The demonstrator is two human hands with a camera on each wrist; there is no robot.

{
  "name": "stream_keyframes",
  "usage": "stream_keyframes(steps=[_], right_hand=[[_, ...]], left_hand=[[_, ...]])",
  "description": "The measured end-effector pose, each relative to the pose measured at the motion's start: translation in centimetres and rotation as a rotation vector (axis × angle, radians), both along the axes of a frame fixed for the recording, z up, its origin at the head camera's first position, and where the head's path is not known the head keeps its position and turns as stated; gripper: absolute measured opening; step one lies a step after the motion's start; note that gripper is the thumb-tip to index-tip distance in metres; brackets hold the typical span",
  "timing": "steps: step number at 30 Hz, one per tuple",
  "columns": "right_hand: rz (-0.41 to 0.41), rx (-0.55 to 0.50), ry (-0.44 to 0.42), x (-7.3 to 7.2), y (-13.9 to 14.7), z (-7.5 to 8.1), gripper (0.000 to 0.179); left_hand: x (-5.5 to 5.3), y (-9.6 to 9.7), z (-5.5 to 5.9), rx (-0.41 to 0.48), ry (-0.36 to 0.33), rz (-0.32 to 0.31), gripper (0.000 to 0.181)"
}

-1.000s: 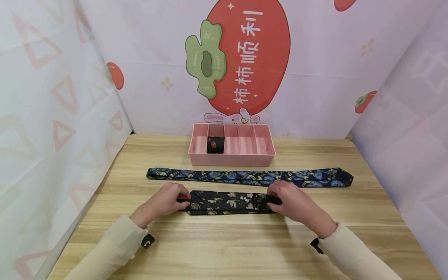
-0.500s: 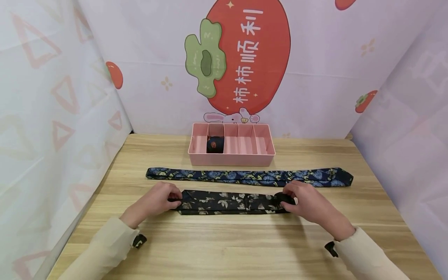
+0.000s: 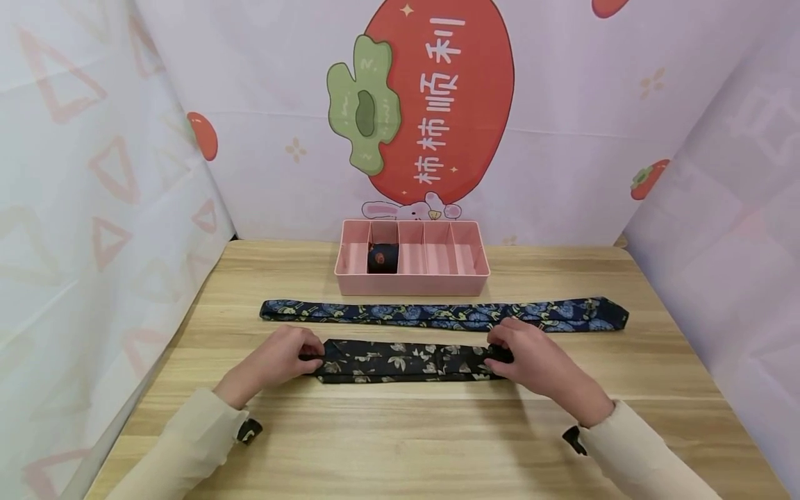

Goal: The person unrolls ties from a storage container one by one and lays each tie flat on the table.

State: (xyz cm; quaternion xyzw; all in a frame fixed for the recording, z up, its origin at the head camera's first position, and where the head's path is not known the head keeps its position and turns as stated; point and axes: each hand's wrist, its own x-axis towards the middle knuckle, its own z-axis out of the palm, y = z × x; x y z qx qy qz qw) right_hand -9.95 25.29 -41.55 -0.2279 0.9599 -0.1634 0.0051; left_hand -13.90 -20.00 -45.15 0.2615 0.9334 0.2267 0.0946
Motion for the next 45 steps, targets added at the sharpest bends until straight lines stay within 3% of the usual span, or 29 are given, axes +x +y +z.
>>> stream_keyframes(steps=[9, 20, 27, 34, 40, 45], right_hand=[[-0.025, 0.062, 0.065, 0.2, 0.9, -0.6, 0.03], [-0.086, 0.001, -0.057, 0.3, 4.1, -0.4, 0.019], [-0.064, -0.029, 0.002, 0.0, 2.8, 0.2, 0.022], [-0.061, 0.033, 0.012, -0.2, 1.4, -0.9, 0.027], [-0.088, 0.045, 0.07, 0.1, 2.2, -1.4, 0.03], [-0.088, 0.007, 0.054, 0.2, 3.5, -0.9, 0.024]], left_hand=[[-0.1, -0.9, -0.3, -0.007, -0.027, 0.013, 0.005], [0.0, -3.0, -0.1, -0.035, -0.003, 0.029, 0.006], [-0.1, -2.6, 0.0, -0.05, -0.001, 0.035, 0.006], [-0.2, -2.8, -0.2, -0.049, -0.01, 0.04, 0.006], [-0.2, -3.5, -0.3, -0.052, -0.022, 0.041, 0.006], [-0.2, -4.2, -0.3, -0.067, -0.01, 0.046, 0.006]])
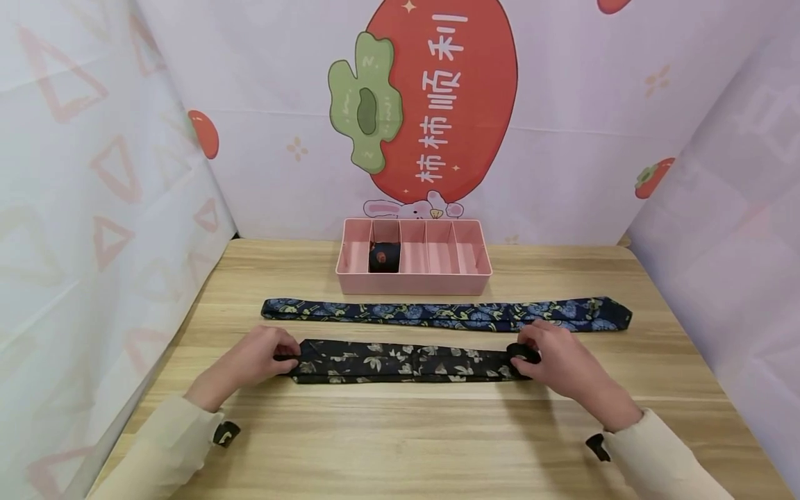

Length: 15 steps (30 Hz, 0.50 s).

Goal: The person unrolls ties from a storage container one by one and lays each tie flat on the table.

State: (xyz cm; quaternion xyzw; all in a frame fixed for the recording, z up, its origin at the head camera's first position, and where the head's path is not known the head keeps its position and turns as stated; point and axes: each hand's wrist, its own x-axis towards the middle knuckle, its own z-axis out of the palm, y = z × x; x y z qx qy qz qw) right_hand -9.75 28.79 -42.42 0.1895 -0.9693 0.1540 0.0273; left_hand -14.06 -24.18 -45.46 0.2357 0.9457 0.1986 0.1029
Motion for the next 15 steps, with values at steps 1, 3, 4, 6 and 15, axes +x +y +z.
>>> stream_keyframes(steps=[1, 3, 4, 6, 15], right_hand=[[-0.004, -0.004, -0.004, 0.1, 0.3, 0.1, 0.023], [-0.016, -0.009, -0.012, 0.2, 0.9, 0.4, 0.021], [-0.025, -0.008, -0.019, 0.3, 1.2, 0.4, 0.02], [-0.042, -0.004, -0.04, 0.4, 1.7, 0.5, 0.019], [-0.066, -0.014, -0.073, 0.3, 2.0, 0.4, 0.016]], left_hand=[[0.0, -0.1, 0.0, -0.003, 0.0, 0.002, 0.007], [0.1, -0.3, 0.0, -0.004, -0.003, 0.005, 0.007], [0.1, -0.4, 0.0, -0.006, -0.004, 0.006, 0.007], [0.2, -0.5, 0.1, -0.007, -0.002, 0.007, 0.007], [0.3, -0.6, 0.4, -0.008, -0.013, 0.016, 0.006]])
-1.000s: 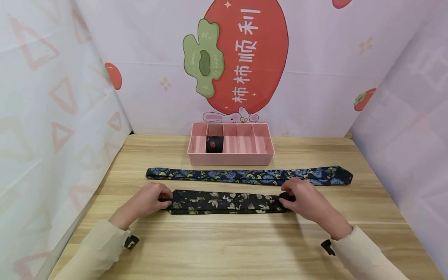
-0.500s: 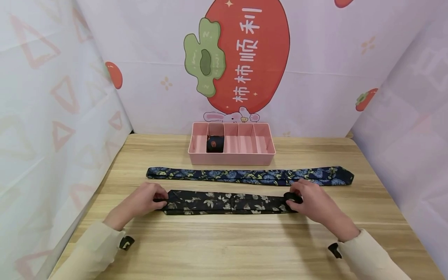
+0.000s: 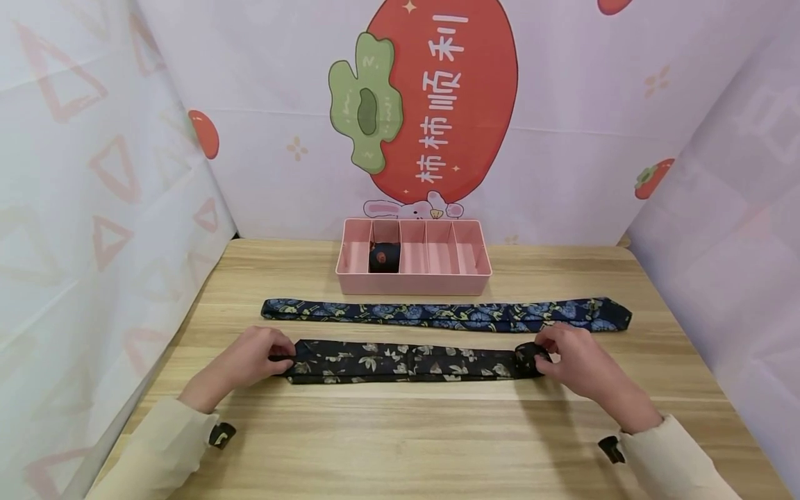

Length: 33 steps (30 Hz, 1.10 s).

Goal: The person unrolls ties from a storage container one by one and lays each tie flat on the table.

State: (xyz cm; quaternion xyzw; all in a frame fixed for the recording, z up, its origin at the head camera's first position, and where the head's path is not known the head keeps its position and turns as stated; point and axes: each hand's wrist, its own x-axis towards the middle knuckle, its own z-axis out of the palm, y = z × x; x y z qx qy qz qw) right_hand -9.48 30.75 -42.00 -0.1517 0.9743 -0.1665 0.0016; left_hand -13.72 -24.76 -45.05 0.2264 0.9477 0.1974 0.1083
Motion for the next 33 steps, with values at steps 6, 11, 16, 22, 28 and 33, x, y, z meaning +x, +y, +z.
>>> stream_keyframes(steps=[6, 11, 16, 22, 28, 33], right_hand=[[0.047, 0.008, 0.051, -0.1, -1.6, -0.2, 0.019], [0.049, 0.079, 0.067, 0.0, -2.2, -0.8, 0.028], [0.033, 0.074, 0.089, 0.1, -1.3, -1.0, 0.028], [0.007, 0.029, 0.066, 0.2, 0.2, -0.3, 0.02], [-0.017, 0.019, 0.019, -0.2, 1.5, -0.5, 0.016], [-0.037, 0.01, 0.01, -0.2, 1.1, -0.2, 0.015]], left_hand=[[0.2, 0.1, 0.3, -0.008, -0.003, 0.01, 0.007], [0.2, -0.2, 0.2, 0.0, -0.008, 0.012, 0.007], [0.2, -1.1, 0.1, 0.008, -0.004, 0.014, 0.007], [0.4, -2.1, 0.2, -0.008, 0.007, 0.034, 0.007], [0.5, -2.2, 0.5, -0.013, 0.012, 0.039, 0.007], [0.5, -2.1, 0.6, -0.011, 0.018, 0.033, 0.008]])
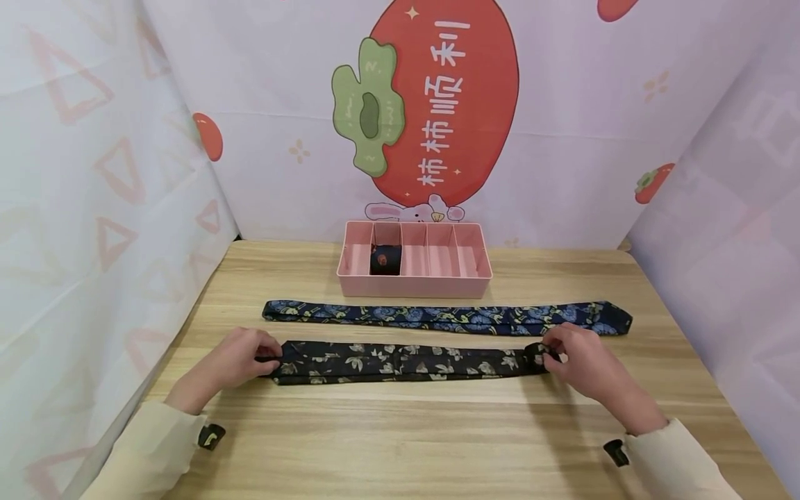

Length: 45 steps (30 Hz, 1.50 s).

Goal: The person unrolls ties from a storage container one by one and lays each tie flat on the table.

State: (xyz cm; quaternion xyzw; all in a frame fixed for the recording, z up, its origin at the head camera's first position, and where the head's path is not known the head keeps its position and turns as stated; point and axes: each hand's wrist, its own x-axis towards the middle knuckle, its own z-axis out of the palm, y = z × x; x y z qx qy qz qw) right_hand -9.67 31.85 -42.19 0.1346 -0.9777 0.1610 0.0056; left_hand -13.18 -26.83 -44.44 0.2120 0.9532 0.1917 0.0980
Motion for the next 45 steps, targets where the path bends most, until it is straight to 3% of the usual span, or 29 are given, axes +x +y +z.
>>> stream_keyframes(steps=[9, 16, 29, 37, 45], right_hand=[[0.077, 0.046, 0.044, -0.2, -1.8, -0.9, 0.021], [0.045, 0.078, 0.089, 0.0, -0.6, -1.0, 0.025], [-0.026, 0.05, -0.015, -0.3, 2.9, -0.5, 0.016], [-0.015, 0.03, 0.012, -0.5, 1.3, 0.2, 0.019], [0.031, 0.047, 0.029, -0.8, 0.1, -1.0, 0.023]], left_hand=[[0.0, 0.0, -0.2, 0.007, -0.011, 0.0, 0.008], [0.0, -0.4, -0.1, 0.024, -0.004, -0.011, 0.007], [-0.3, -1.4, 0.0, 0.007, 0.008, 0.013, 0.007], [-0.4, -1.3, 0.1, -0.004, 0.028, 0.002, 0.007], [-0.5, -1.4, 0.1, -0.006, 0.021, 0.006, 0.007]])
